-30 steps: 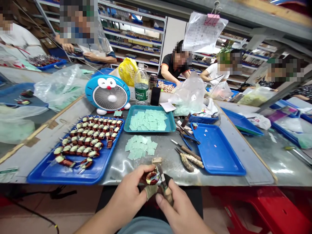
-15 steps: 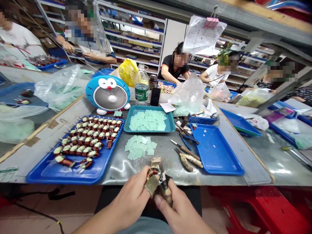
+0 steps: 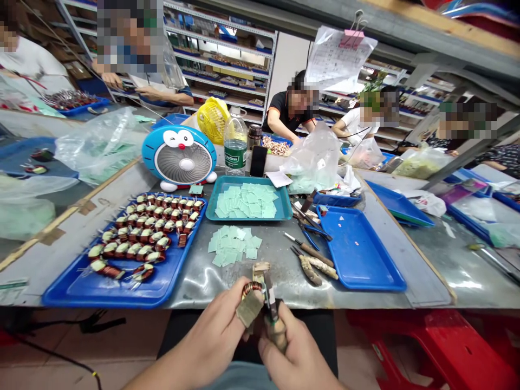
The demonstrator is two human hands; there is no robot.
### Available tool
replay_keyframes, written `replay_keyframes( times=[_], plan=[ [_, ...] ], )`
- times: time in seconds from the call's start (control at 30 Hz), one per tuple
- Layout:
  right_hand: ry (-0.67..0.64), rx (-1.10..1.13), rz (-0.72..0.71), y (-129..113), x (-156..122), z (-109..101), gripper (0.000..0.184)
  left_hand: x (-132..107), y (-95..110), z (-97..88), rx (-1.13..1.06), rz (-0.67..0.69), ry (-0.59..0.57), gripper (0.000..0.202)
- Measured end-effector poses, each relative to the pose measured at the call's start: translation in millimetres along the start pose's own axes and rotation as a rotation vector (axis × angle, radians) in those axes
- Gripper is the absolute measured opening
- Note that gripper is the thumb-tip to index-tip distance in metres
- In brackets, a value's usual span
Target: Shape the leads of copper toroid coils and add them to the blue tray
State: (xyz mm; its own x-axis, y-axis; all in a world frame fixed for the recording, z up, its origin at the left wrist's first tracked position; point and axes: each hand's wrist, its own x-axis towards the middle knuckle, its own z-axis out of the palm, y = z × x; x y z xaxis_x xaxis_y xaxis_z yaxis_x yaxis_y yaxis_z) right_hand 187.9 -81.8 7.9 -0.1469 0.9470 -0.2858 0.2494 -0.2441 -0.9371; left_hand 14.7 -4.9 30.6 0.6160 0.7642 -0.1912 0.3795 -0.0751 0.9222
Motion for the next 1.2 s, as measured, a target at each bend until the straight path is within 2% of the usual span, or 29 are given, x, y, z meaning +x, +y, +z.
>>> replay_keyframes(
  times=[0.13, 0.2, 0.27, 0.3, 0.4, 0.47, 0.53, 0.7, 0.93, 1.2],
  plan=[
    [-0.151, 0.299, 0.176, -9, -4, -5, 0.029, 6, -4, 4.3, -0.23, -0.017, -0.036, 0.043],
    [-0.209, 0.44, 0.224, -10, -5, -7, 0.035, 9, -8, 5.8, -0.323, -0.014, -0.057, 0.043],
    [-0.207, 0.48, 0.227, -9, -4, -6, 0.037, 11, -10, 5.9, -0.347, -0.009, -0.059, 0.041],
    [-0.167, 0.448, 0.208, -9, -3, -5, 0.035, 12, -9, 5.3, -0.326, -0.004, -0.041, 0.04],
    [0.062, 0.259, 0.061, -10, 3, -3, 0.025, 14, -4, 2.3, -0.189, 0.026, 0.035, 0.037],
    [0.145, 0.158, -0.014, -13, 8, -5, 0.026, 15, 1, 0.3, -0.114, 0.042, 0.072, 0.037],
    [0.134, 0.072, -0.003, -18, 10, -9, 0.029, 16, 4, -0.6, -0.087, 0.06, 0.098, 0.038],
    [-0.001, -0.06, 0.017, -17, 7, -16, 0.029, 13, 3, 0.2, -0.11, 0.063, 0.168, 0.034],
    [0.115, -0.294, -0.034, 4, 4, -9, 0.018, 13, 3, 5.0, -0.111, 0.07, 0.201, 0.036],
    [0.057, -0.318, -0.068, -7, 4, -16, 0.017, 12, 4, 1.6, -0.107, 0.091, 0.117, 0.037]
  ],
)
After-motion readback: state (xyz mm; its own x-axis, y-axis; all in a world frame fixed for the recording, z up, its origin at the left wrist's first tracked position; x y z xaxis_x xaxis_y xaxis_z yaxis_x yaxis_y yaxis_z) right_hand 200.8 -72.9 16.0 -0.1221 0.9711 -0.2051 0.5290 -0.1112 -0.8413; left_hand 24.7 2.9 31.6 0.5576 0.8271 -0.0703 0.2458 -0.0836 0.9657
